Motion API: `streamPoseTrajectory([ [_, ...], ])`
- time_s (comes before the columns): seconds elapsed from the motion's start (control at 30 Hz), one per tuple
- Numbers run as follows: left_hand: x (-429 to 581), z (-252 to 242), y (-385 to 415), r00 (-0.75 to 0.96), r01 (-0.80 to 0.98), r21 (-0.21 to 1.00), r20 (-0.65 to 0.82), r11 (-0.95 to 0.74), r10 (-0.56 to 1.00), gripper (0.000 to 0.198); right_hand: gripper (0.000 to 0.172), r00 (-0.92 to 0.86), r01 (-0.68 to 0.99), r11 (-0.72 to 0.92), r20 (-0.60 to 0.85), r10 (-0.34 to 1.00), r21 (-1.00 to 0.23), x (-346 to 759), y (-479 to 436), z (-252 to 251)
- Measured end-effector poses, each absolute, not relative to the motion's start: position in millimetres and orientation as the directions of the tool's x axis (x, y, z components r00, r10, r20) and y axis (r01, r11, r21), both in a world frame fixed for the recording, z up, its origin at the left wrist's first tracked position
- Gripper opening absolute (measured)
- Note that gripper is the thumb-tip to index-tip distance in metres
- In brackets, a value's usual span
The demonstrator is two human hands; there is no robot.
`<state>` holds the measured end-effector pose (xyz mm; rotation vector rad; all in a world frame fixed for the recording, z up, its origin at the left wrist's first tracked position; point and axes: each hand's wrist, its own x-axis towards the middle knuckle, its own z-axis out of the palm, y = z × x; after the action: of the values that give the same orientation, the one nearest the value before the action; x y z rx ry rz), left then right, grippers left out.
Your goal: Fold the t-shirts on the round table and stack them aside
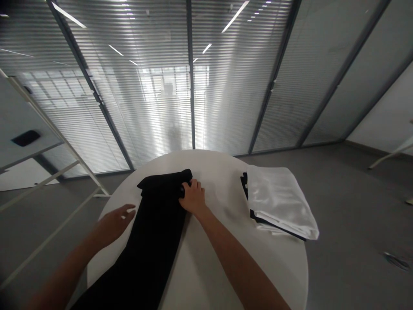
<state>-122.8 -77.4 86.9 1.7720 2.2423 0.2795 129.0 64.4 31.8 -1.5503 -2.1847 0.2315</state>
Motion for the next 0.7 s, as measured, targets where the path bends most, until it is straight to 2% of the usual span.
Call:
streamPoseTrajectory([
  [0.1, -102.9, 55.4, -36.5, -0.276, 0.939, 0.177, -0.124, 0.295, 0.953, 0.053, 0.029, -0.477, 0.768, 0.518, 0.203, 0.855, -0.377, 129.8, 86.5, 43.7],
  [0.17, -94.1, 38.4, -28.7, -0.276, 0.939, 0.166, -0.156, 0.301, 0.948, 0.051, 0.017, -0.607, 0.654, 0.589, 0.136, 0.783, -0.474, 126.5, 110.3, 56.4],
  [0.23, -92.3, 30.6, -29.3, -0.247, 0.937, 0.211, -0.164, 0.279, 0.955, 0.044, 0.013, -0.663, 0.518, 0.564, 0.116, 0.740, -0.643, 118.9, 137.7, 72.5],
  [0.3, -99.1, 32.1, -32.1, -0.221, 0.933, 0.260, -0.137, 0.250, 0.966, 0.040, 0.013, -0.599, 0.370, 0.392, 0.106, 0.794, -0.842, 107.9, 163.7, 89.1],
  [0.37, -114.2, 39.3, -33.5, -0.231, 0.930, 0.276, -0.081, 0.244, 0.970, 0.038, 0.021, -0.409, 0.101, 0.171, 0.116, 0.905, -0.980, 97.1, 183.1, 101.7],
  [0.43, -135.5, 47.7, -33.5, -0.273, 0.926, 0.264, -0.023, 0.269, 0.962, 0.037, 0.037, -0.229, -0.160, 0.024, 0.060, 0.971, -0.987, 91.1, 192.1, 106.0],
  [0.47, -147.5, 51.0, -33.4, -0.303, 0.923, 0.250, 0.000, 0.293, 0.953, 0.037, 0.045, -0.182, -0.227, -0.015, 0.027, 0.983, -0.974, 90.9, 192.2, 104.2],
  [0.5, -159.6, 53.3, -33.7, -0.333, 0.918, 0.233, 0.018, 0.320, 0.943, 0.037, 0.051, -0.167, -0.240, -0.037, 0.003, 0.986, -0.970, 92.6, 189.4, 99.9],
  [0.57, -182.1, 54.5, -35.9, -0.396, 0.902, 0.205, 0.042, 0.380, 0.917, 0.039, 0.051, -0.198, -0.145, -0.034, -0.004, 0.980, -0.989, 101.5, 176.3, 85.2],
  [0.7, -205.2, 46.9, -45.0, -0.476, 0.875, 0.168, 0.126, 0.454, 0.870, 0.050, 0.023, -0.398, 0.156, 0.045, -0.022, 0.917, -0.987, 133.3, 136.2, 47.4],
])
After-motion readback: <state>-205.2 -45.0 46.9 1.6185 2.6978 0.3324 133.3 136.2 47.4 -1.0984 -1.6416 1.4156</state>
